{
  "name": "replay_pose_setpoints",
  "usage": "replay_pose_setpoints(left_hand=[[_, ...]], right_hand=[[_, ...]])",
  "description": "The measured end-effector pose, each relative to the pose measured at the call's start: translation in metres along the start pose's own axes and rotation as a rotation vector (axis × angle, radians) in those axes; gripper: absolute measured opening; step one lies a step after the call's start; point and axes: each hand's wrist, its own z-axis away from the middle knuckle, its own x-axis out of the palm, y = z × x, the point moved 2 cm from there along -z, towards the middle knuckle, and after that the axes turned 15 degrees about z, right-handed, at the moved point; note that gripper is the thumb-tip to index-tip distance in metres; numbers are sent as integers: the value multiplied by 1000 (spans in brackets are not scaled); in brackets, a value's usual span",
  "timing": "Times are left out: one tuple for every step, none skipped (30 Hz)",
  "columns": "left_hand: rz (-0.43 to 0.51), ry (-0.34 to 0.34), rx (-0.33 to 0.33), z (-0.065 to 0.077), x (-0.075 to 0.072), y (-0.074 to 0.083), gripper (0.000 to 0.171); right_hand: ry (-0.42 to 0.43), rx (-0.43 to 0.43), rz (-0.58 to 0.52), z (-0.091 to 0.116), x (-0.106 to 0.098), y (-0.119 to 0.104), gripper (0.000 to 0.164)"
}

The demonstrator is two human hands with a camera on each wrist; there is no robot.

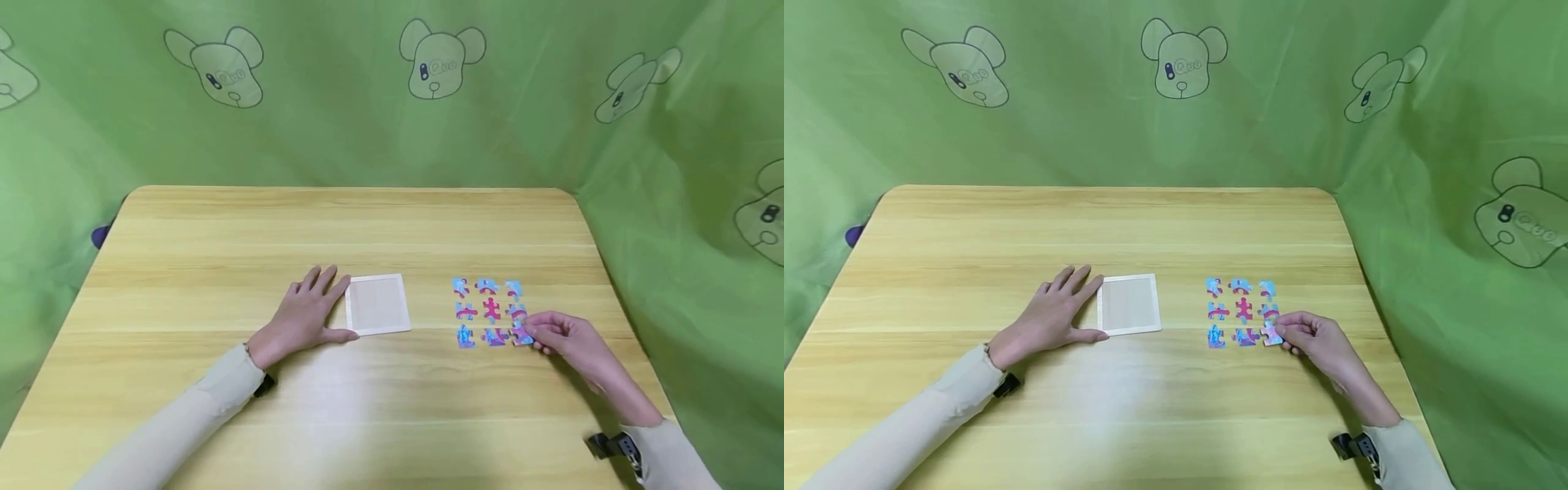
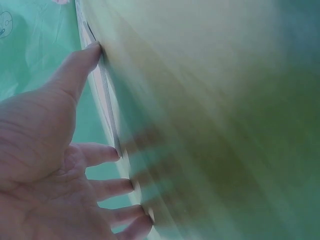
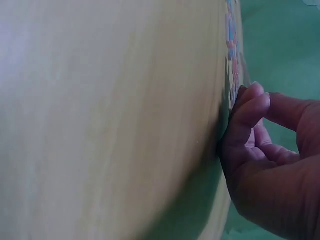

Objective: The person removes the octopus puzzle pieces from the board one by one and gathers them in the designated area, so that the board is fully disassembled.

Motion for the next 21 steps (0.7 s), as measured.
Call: replay_pose_setpoints(left_hand=[[2, 4, -2, 0, 0, 0, 109], [5, 7, -4, 1, 0, 0, 109], [7, 10, -7, 1, 0, 0, 108], [9, 13, -10, 1, 0, -1, 108], [10, 14, -14, 2, 1, -1, 108], [12, 15, -18, 2, 1, -2, 108], [14, 16, -21, 3, 1, -3, 108], [16, 17, -23, 4, 2, -3, 108], [17, 17, -24, 4, 3, -3, 108], [18, 17, -20, 3, 4, -3, 108], [18, 15, -19, 3, 4, -3, 108], [17, 13, -16, 3, 5, -4, 108], [12, 12, -11, 2, 5, -4, 108], [9, 12, -6, 1, 5, -4, 109], [7, 10, -1, -1, 5, -4, 110], [9, 9, 5, -3, 5, -4, 111], [22, 4, 8, -4, 5, -4, 113], [40, 1, 6, -4, 5, -4, 115], [62, 2, -1, -3, 4, -4, 117], [87, 10, -8, -2, 3, -5, 119], [106, 21, -16, 1, 2, -7, 119]], right_hand=[[0, 7, 23, -2, 0, 0, 40], [0, 10, 49, -3, -1, 0, 39], [3, 11, 75, -5, -1, -1, 38], [8, 10, 102, -6, -1, -1, 37], [13, 5, 132, -7, -1, -2, 36], [18, 2, 163, -8, -1, -3, 35], [25, -2, 187, -8, -1, -3, 35], [32, -5, 207, -8, 0, -4, 34], [39, -6, 228, -8, 0, -4, 33], [49, -7, 242, -6, -1, -4, 33], [58, -9, 257, -5, 0, -3, 32], [68, -11, 268, -4, 1, -3, 32], [80, -16, 279, -3, 1, -3, 32], [95, -20, 298, -2, 1, -2, 33], [114, -23, 323, 0, 0, -2, 33], [133, -26, 347, 1, -1, -1, 34], [149, -28, 378, 4, -1, 0, 34], [169, -32, 407, 6, -1, 0, 34], [188, -39, 436, 8, -1, 0, 35], [208, -48, 459, 9, 0, -1, 34], [225, -62, 471, 11, 1, -2, 33]])
